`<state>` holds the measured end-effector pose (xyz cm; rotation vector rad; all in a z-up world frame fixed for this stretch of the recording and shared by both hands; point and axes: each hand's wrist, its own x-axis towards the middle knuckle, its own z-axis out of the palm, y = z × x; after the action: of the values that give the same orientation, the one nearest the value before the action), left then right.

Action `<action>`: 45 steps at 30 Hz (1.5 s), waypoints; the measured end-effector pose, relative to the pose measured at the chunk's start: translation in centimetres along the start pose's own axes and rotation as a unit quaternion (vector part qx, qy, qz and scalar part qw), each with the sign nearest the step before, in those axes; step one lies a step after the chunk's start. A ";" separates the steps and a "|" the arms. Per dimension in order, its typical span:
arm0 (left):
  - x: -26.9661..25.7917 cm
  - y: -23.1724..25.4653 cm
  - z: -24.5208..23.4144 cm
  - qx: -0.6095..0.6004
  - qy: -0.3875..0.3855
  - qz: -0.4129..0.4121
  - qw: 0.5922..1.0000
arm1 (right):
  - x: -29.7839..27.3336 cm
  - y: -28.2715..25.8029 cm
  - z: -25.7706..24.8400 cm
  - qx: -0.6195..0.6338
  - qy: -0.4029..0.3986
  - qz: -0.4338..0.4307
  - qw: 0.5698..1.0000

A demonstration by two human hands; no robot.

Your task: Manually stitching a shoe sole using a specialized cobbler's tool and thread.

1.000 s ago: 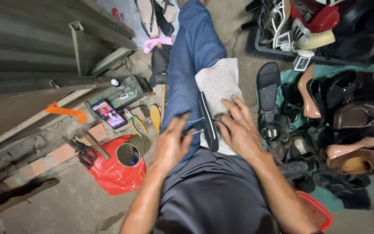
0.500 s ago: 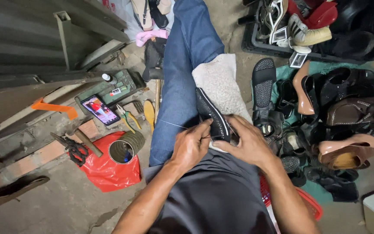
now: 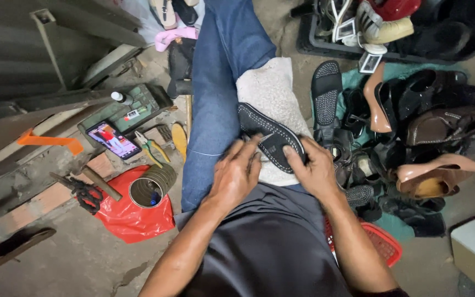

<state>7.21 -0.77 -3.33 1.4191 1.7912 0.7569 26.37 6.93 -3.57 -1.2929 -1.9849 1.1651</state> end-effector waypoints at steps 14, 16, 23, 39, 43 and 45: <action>-0.4 -0.2 -0.6 0.012 0.039 0.053 0.998 | 0.9 -1.8 -0.7 0.036 -0.043 0.127 0.990; -0.1 -0.6 -0.4 0.012 0.055 0.075 0.996 | 1.0 -1.9 -0.7 0.035 -0.045 0.127 0.990; 0.1 -0.5 -0.6 0.026 0.036 0.082 0.996 | 1.2 -2.5 -0.8 0.039 -0.048 0.144 0.988; 1.8 -0.5 -6.0 0.026 -0.122 0.066 0.990 | 0.6 -4.1 -0.4 -0.059 -0.054 0.053 0.995; 2.4 0.0 -6.7 0.115 -0.115 0.110 0.981 | -0.2 -4.1 1.5 -0.147 -0.037 0.009 0.988; 2.5 -0.6 -5.8 0.118 -0.115 0.115 0.980 | -0.2 -4.3 1.4 -0.166 -0.040 -0.014 0.985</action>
<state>1.72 1.44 -0.94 1.8163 1.5945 0.4802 23.36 5.39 -0.59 -1.3875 -2.3217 0.9111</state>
